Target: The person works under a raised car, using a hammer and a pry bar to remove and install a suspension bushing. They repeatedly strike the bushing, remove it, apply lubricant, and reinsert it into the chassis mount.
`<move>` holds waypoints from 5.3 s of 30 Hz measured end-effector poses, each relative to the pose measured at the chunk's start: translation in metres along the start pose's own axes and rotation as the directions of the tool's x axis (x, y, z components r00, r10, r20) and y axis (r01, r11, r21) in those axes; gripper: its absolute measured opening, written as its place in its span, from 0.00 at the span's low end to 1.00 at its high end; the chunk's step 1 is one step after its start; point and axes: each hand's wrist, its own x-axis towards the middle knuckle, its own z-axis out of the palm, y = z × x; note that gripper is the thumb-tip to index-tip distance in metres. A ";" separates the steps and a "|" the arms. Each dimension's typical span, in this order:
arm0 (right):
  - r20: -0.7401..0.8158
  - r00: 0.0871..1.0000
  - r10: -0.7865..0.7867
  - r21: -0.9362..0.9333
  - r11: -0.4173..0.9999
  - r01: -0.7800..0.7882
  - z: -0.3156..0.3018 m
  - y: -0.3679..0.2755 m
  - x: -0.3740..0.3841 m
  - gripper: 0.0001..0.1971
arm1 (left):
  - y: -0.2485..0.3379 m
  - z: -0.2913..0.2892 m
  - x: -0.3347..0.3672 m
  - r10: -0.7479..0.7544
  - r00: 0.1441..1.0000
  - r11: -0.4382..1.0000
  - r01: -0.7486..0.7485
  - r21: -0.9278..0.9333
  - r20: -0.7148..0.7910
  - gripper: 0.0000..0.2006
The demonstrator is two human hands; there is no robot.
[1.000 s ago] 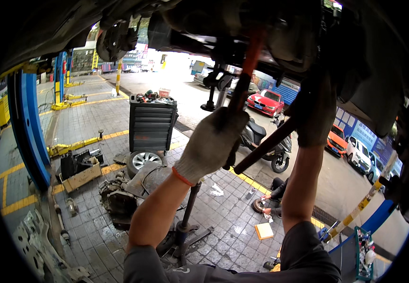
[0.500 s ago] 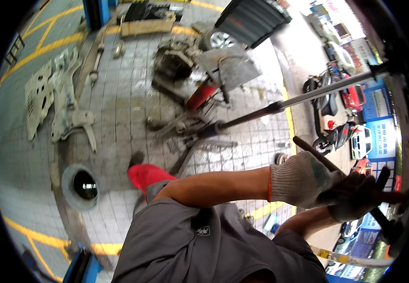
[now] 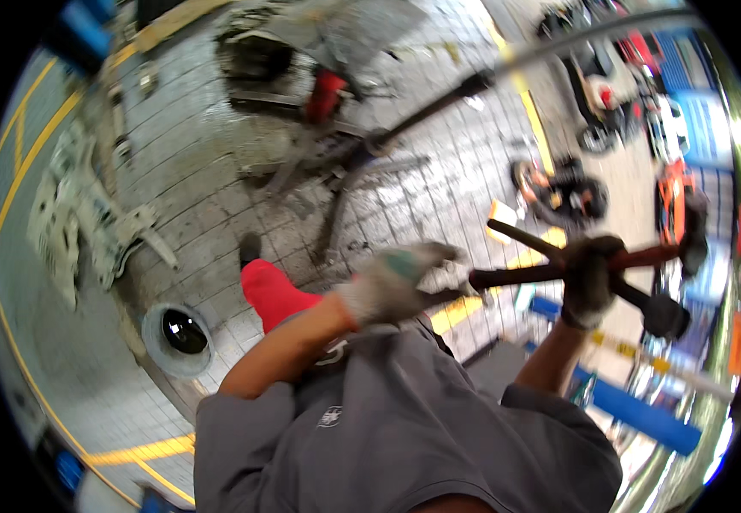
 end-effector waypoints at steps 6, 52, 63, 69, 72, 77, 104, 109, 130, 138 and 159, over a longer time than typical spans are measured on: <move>-0.085 0.870 0.485 -0.251 0.835 -0.490 -0.035 0.025 -0.049 0.11 | -0.283 -0.024 -0.156 -0.538 0.731 0.802 0.598 0.014 -0.420 0.26; 0.155 -0.414 0.897 0.528 -0.430 -0.732 -0.084 0.397 -0.508 0.07 | -0.291 0.073 -0.023 -0.933 0.350 0.359 0.924 0.128 0.086 0.16; 0.201 -0.450 0.870 0.569 -0.478 -0.670 -0.123 0.512 -0.481 0.09 | -0.345 0.102 -0.057 -0.998 0.045 0.050 0.985 0.167 0.035 0.17; 0.156 -0.486 0.860 0.429 -0.502 -0.751 -0.173 0.575 -0.446 0.11 | -0.362 0.129 -0.036 -0.995 0.058 0.070 0.983 0.168 0.076 0.17; -0.027 -0.449 0.893 0.254 -0.429 -0.867 -0.192 0.604 -0.434 0.18 | -0.354 0.143 -0.009 -0.993 0.090 0.101 0.981 0.164 0.072 0.16; -0.225 -0.336 0.915 -0.078 -0.361 -0.929 -0.223 0.630 -0.417 0.35 | -0.360 0.139 0.014 -0.992 0.117 0.125 0.976 0.177 0.055 0.17; -0.461 -0.350 0.815 -0.242 -0.495 -0.834 -0.242 0.616 -0.470 0.29 | -0.339 0.125 0.011 -0.998 0.063 0.067 0.980 0.188 0.023 0.16; -0.491 -0.384 0.782 -0.045 -0.463 -0.885 -0.199 0.603 -0.455 0.29 | -0.331 0.101 -0.002 -0.996 0.086 0.088 0.989 0.118 0.020 0.16; -0.058 -0.066 0.996 -0.771 -0.087 -0.631 -0.095 0.537 -0.440 0.16 | -0.292 0.046 -0.070 -0.981 0.195 0.195 0.979 -0.058 0.001 0.15; -0.211 -0.220 0.952 0.529 -0.078 -0.845 -0.067 0.515 -0.366 0.17 | -0.281 0.000 -0.089 -0.936 0.337 0.346 0.934 -0.094 -0.097 0.18; -0.175 0.374 0.911 -0.071 0.367 -0.928 0.046 0.423 -0.204 0.16 | -0.323 -0.027 -0.340 -0.930 0.096 0.315 0.709 -0.631 -0.356 0.21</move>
